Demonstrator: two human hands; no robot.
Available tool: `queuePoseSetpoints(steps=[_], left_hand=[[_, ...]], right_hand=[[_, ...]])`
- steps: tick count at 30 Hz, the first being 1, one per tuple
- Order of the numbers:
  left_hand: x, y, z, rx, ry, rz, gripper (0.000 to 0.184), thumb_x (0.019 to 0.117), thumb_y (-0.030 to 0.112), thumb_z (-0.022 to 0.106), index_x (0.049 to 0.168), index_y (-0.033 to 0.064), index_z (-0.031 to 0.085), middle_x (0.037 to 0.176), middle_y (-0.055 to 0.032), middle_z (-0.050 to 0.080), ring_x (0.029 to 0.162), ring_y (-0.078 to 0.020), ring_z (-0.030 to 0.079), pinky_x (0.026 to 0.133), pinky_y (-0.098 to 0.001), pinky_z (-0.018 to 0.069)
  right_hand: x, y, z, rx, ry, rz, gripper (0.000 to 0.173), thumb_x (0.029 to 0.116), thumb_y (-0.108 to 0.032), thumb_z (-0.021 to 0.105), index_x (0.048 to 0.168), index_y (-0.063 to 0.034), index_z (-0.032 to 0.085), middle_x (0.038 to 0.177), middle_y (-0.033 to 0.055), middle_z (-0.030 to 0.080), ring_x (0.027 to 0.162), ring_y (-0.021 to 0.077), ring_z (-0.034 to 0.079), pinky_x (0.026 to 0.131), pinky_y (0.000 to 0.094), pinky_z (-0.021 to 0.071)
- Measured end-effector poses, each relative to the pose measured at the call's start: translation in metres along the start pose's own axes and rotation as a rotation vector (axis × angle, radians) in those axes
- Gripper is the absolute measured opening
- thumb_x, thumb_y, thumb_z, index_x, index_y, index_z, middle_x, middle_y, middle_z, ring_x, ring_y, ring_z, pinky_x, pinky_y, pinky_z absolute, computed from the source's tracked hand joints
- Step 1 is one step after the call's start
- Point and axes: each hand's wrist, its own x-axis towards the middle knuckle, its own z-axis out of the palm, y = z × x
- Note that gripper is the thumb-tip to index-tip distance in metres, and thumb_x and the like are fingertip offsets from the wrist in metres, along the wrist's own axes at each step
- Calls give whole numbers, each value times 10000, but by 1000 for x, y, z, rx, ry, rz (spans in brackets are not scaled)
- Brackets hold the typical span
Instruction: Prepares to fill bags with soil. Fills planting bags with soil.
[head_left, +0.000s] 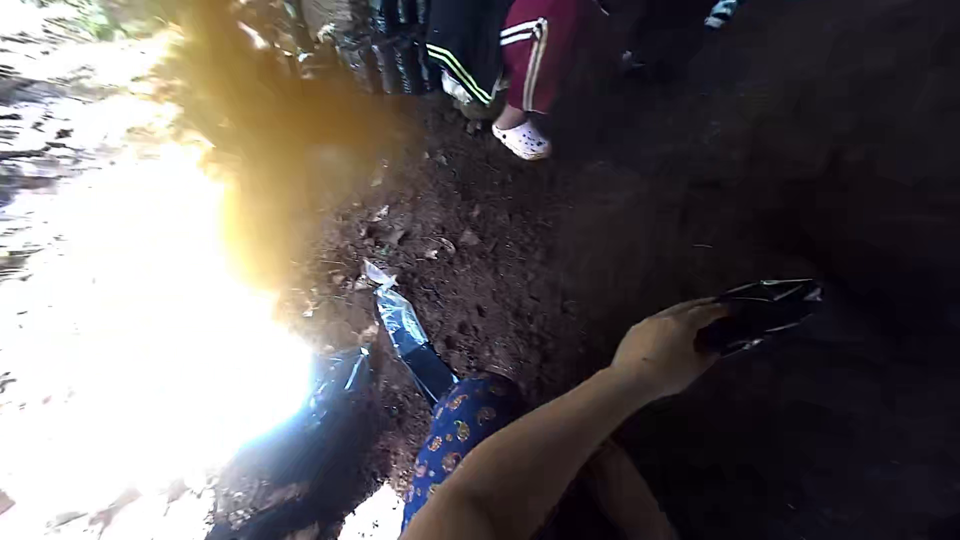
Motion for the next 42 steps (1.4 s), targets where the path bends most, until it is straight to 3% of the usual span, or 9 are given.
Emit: queuePoseSetpoints(steps=[2,6,9,14,18,21,24,37,42], left_hand=[[-4,3,8,-12,-26,43,511,946,11,664,1447,76,589,1529,-92,542,1357,-238,568,1122,-455,475],[-6,-12,3,60,-16,-30,523,951,57,677,1463,108,582,1506,-90,566,1367,-235,561,1143,-461,458],[-3,-22,-5,68,41,-108,515,951,84,703,1449,151,592,1417,-98,631,1257,-264,636,1060,-520,523],[1,-22,4,35,24,-251,527,975,46,628,1485,148,550,1476,-88,586,1333,-252,583,1099,-526,488],[-3,-18,5,111,-5,-268,533,985,24,611,1488,190,553,1473,-69,588,1330,-229,580,1101,-505,478],[-2,-20,4,124,13,-283,554,977,5,595,1493,201,550,1447,-74,608,1277,-218,616,1047,-487,508],[3,-26,8,100,21,-296,552,974,-6,579,1489,191,550,1472,-50,591,1311,-187,593,1078,-459,494],[44,-42,16,179,-35,-301,595,946,-21,608,1474,249,572,1448,26,610,1229,-79,624,1010,-336,529],[59,-67,19,219,-148,-375,572,958,5,622,1483,219,552,1389,-83,642,1181,-232,661,963,-505,546]], right_hand=[[4,-22,2,-95,26,-61,421,1077,-170,465,1464,-4,473,1338,97,633,1174,100,632,997,288,539],[-11,75,-56,-486,492,230,762,932,-360,751,1540,-28,433,1518,330,436,1359,501,472,1082,672,397],[-54,123,-60,134,369,764,893,960,-549,658,1624,-161,203,1588,246,363,1353,447,496,993,631,511],[-47,147,-36,735,501,702,825,956,-260,716,1614,-226,221,1554,177,414,1316,383,534,944,593,552],[-59,139,-40,865,491,714,666,995,-361,664,1562,-214,348,1509,153,478,1286,346,565,962,557,551],[-69,140,-35,895,340,949,550,992,-533,559,1389,-155,515,1255,141,619,1080,284,640,860,480,562],[-57,149,-11,1035,343,1074,666,999,-594,508,1476,-134,442,1395,206,549,1214,366,594,942,557,539],[18,90,-87,1625,798,652,655,971,-660,424,1433,-196,442,1322,176,591,1099,336,659,863,498,585],[51,75,-78,1721,911,430,637,984,-639,451,1460,-216,428,1366,160,580,1155,338,652,862,513,593]])
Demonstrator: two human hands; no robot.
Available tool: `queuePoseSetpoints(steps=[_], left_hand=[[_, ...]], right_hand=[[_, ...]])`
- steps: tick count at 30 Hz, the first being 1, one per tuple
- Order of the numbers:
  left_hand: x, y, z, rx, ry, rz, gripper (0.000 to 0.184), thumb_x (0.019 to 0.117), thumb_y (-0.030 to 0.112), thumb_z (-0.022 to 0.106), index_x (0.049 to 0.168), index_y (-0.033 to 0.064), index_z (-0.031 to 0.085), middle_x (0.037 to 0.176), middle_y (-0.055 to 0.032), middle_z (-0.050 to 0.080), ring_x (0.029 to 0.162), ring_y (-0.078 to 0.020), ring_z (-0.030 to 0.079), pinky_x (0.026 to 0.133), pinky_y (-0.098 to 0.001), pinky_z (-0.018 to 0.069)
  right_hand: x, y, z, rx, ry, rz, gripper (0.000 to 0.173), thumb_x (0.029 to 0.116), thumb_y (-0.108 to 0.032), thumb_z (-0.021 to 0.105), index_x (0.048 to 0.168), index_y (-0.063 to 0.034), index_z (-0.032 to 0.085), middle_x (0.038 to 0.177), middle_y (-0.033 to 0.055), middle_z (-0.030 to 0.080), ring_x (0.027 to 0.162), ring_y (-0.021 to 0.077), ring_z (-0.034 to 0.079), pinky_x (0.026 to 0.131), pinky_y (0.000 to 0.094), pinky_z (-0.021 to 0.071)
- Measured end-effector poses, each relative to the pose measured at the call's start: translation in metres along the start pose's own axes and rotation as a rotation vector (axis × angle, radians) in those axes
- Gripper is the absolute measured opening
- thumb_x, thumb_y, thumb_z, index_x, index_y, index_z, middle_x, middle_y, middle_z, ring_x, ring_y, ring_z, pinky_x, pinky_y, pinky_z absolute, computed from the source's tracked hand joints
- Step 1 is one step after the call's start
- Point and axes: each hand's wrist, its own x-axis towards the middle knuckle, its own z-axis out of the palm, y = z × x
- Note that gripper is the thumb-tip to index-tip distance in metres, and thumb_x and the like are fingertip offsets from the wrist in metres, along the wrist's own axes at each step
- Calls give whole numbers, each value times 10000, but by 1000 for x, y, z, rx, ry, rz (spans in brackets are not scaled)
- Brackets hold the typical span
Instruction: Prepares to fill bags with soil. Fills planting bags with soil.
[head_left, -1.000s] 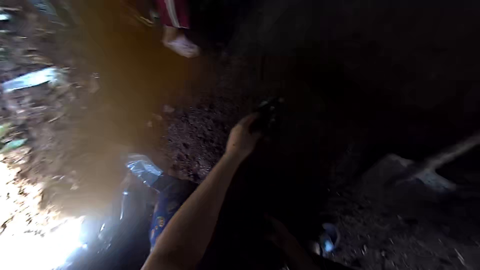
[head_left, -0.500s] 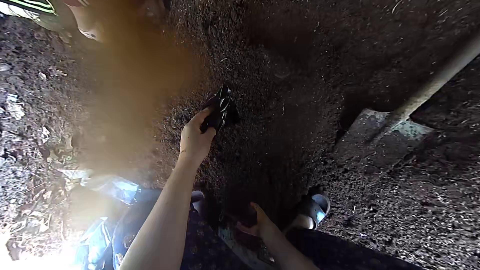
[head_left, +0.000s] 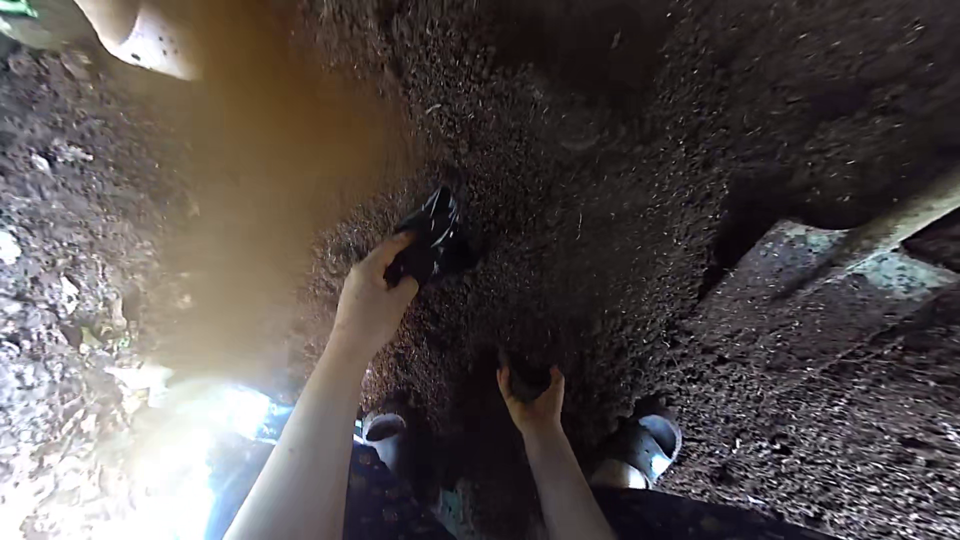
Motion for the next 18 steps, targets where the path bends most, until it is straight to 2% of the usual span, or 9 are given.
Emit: queuePoseSetpoints(steps=[3,6,9,12,16,18], left_hand=[[6,-11,-1,150,-166,-105,581,997,55,571,1546,218,470,1406,-145,618,1244,-307,627,1025,-569,505],[12,-13,0,259,-317,-161,558,1015,68,530,1561,147,442,1483,-143,560,1338,-292,567,1116,-520,451],[11,-18,7,266,-365,-129,611,979,32,582,1565,129,438,1553,-126,493,1399,-261,513,1163,-460,415],[14,-20,18,250,-386,-89,673,933,34,665,1562,128,446,1585,-125,457,1432,-272,480,1181,-474,397],[15,-26,52,272,-438,-47,695,909,61,709,1553,99,452,1622,-123,409,1491,-272,406,1215,-464,355],[20,-25,73,303,-451,-21,705,901,47,705,1555,103,448,1620,-122,410,1485,-278,413,1204,-472,370]], right_hand=[[19,3,42,68,-202,-90,605,1022,-597,412,1488,-212,389,1416,156,545,1237,356,611,931,578,566],[37,7,72,85,-258,-141,608,1032,-595,384,1526,-243,345,1500,135,476,1347,369,518,1012,643,489],[37,12,65,49,-258,-165,558,1051,-545,379,1499,-214,356,1448,131,503,1301,327,552,990,575,523],[30,5,58,-108,-272,-199,549,1058,-565,356,1469,-202,383,1348,115,554,1174,265,614,908,473,560],[18,-15,45,-225,-307,-236,603,1049,-587,335,1517,-206,341,1438,139,510,1251,316,579,956,531,539],[3,-34,48,-316,-323,-293,605,1048,-580,311,1508,-188,340,1421,162,520,1222,330,595,925,533,548]])
